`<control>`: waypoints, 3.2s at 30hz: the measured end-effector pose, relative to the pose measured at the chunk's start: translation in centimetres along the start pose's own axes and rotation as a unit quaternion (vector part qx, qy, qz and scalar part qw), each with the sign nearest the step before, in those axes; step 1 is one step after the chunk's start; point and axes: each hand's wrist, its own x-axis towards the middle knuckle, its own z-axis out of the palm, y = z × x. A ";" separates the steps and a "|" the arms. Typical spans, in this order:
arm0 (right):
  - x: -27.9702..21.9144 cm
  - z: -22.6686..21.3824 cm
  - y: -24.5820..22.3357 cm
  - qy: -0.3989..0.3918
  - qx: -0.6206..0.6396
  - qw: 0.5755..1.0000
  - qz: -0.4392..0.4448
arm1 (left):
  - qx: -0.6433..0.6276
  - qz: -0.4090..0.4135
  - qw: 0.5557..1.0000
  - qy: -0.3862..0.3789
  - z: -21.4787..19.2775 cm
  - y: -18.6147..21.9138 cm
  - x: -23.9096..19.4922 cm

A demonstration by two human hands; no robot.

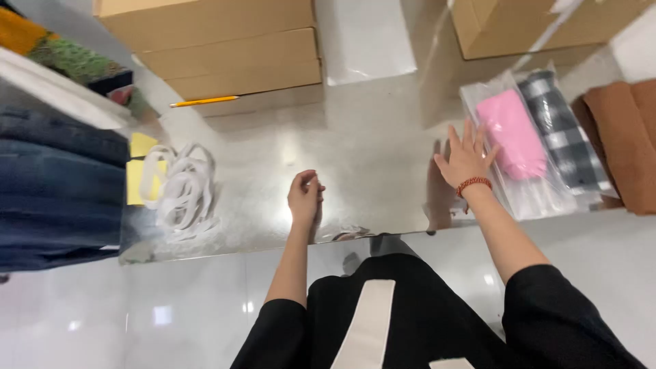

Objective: The person places folded clothes into a cardboard box, closes the lid, and secures it with a white ribbon tied into a bow. They then attach a yellow sticky note to the box and write on it with a pencil.

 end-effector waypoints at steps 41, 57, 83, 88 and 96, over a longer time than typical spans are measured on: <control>14.7 -17.7 -34.2 -0.172 0.731 0.650 0.111 | -0.454 -0.143 0.879 0.016 -7.8 6.3 -3.2; 6.1 -5.9 -14.8 -0.129 0.849 0.512 0.021 | -0.430 -0.108 0.896 0.000 -7.5 3.9 -2.7; -9.1 2.8 7.6 -0.210 0.682 0.688 0.133 | -0.159 -0.048 0.968 0.185 -3.5 0.4 -21.2; -9.4 2.3 8.2 -0.237 0.589 0.767 0.095 | -0.176 -0.082 0.954 0.230 -2.2 3.9 -26.0; -8.2 1.5 11.1 -0.318 0.658 0.672 0.116 | -0.422 -0.023 0.886 0.191 -2.8 3.9 -27.2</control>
